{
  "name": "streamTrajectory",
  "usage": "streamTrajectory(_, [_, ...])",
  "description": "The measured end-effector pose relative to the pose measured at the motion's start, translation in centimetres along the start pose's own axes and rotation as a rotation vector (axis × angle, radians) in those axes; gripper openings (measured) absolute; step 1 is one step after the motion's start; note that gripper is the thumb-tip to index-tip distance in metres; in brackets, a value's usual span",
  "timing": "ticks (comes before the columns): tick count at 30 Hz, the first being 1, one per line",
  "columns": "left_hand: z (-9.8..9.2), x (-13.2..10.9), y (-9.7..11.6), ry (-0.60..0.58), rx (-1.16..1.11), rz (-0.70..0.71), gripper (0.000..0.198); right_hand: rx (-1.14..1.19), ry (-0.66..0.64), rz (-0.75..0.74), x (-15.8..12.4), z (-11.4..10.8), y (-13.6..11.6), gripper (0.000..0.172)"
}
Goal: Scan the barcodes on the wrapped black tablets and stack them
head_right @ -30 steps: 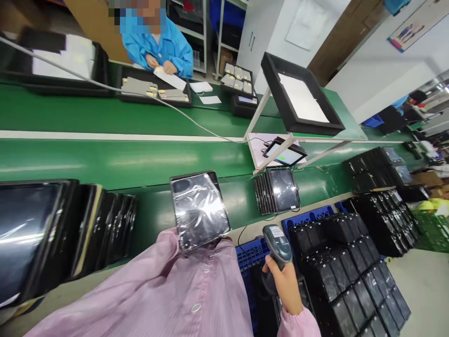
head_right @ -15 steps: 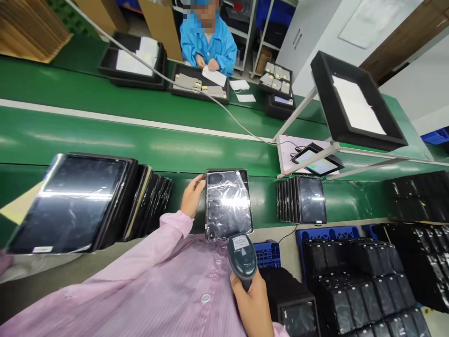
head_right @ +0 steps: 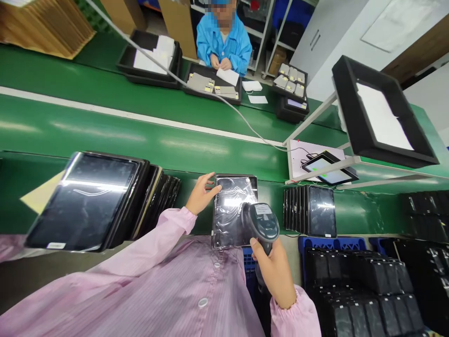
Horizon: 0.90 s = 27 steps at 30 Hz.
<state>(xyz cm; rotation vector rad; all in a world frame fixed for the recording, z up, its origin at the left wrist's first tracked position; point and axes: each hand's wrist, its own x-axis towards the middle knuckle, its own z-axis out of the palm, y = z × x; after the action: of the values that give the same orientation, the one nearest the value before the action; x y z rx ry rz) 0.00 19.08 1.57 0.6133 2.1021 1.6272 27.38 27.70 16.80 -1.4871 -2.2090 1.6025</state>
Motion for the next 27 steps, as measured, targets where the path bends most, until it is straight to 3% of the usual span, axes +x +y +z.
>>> streamTrajectory(3, [-0.3,0.1,0.6,0.015,0.124,0.146,0.058,0.001,-0.018,0.027,0.6,0.5,0.3,0.053])
streamTrajectory(5, [-0.2,0.4,1.6,0.007,0.265,0.313,0.045,0.013,-0.021,0.054,0.8,1.0,1.0,0.055])
streamTrajectory(8, [1.1,1.5,3.7,-0.227,0.482,0.616,0.023,0.028,0.015,0.066,0.9,1.3,2.0,0.056])
streamTrajectory(11, [3.1,3.5,5.7,-0.487,0.671,0.786,0.028,0.054,0.059,0.071,1.0,1.1,2.6,0.058])
streamTrajectory(15, [4.9,6.6,7.4,-0.622,0.843,0.865,0.039,0.058,0.065,0.051,1.0,0.5,2.4,0.052])
streamTrajectory(20, [5.2,9.9,8.1,-0.823,0.857,0.889,0.046,0.065,0.048,0.011,2.2,0.2,1.2,0.045])
streamTrajectory(27, [5.2,12.2,7.7,-0.976,0.735,0.748,0.052,-0.015,0.019,-0.048,5.9,0.5,-1.7,0.037])
